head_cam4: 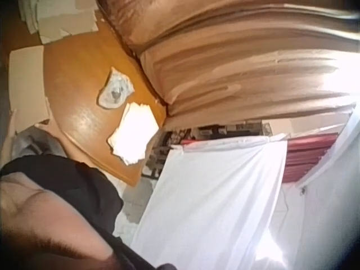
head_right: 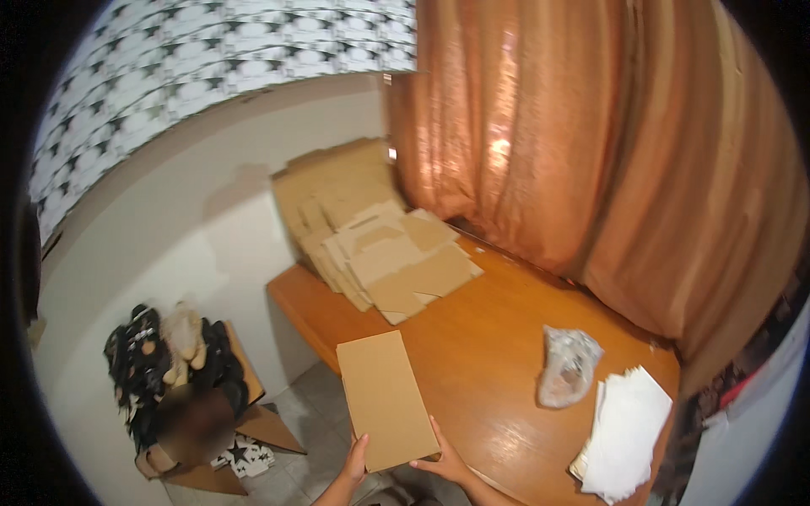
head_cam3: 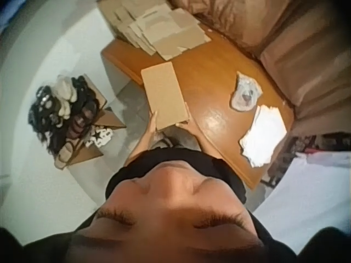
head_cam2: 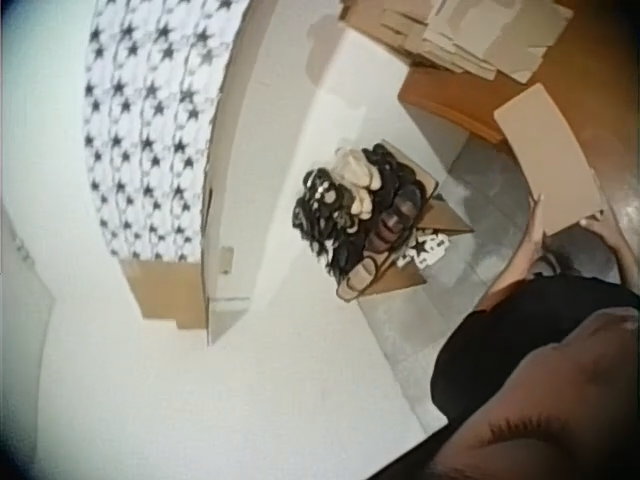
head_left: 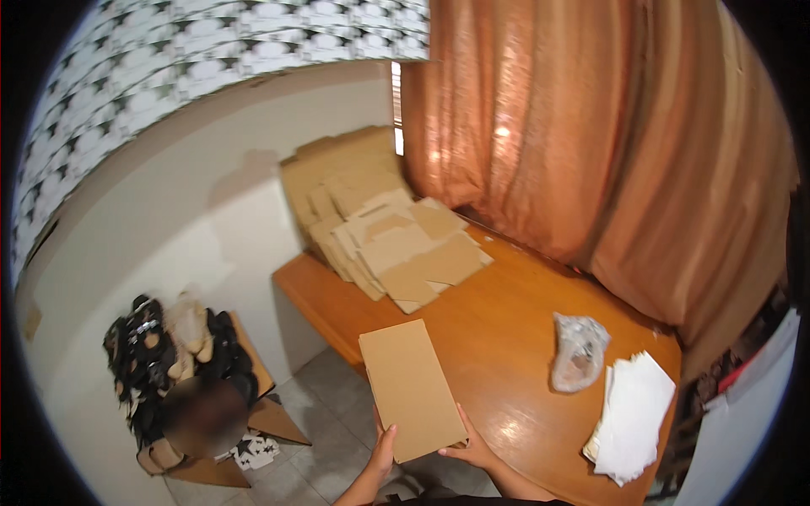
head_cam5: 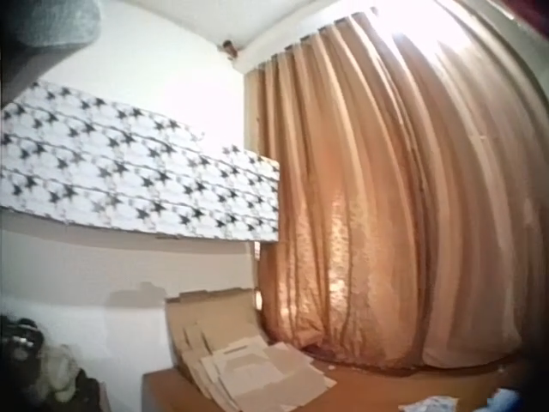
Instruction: Fold and assemble multiple cardboard shoe boxes and place them on a shelf.
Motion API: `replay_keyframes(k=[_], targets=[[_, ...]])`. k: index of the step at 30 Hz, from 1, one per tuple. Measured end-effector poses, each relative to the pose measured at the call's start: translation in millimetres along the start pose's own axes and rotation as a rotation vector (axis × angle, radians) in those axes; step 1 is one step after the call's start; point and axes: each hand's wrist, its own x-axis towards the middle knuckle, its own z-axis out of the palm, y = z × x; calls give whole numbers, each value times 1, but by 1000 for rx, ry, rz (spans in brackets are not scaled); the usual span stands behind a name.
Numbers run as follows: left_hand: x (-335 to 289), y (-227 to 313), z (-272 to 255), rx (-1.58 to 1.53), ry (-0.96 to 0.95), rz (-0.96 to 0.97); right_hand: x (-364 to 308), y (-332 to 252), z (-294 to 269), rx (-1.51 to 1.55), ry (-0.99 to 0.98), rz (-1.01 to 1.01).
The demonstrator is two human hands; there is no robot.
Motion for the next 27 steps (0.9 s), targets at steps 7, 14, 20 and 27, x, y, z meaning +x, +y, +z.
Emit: replay_keyframes(k=[7,14,20,27], targets=[[-73,80,-55,-14,233,450,38,-32,90,-142,-389,-253],[-217,76,-118,149,482,614,22,-53,235,136,-652,-87],[-372,149,-166,220,806,763,-11,-55,400,171,-935,-202],[-520,199,-239,308,1067,1012,-81,-64,585,294,-1127,-523]])
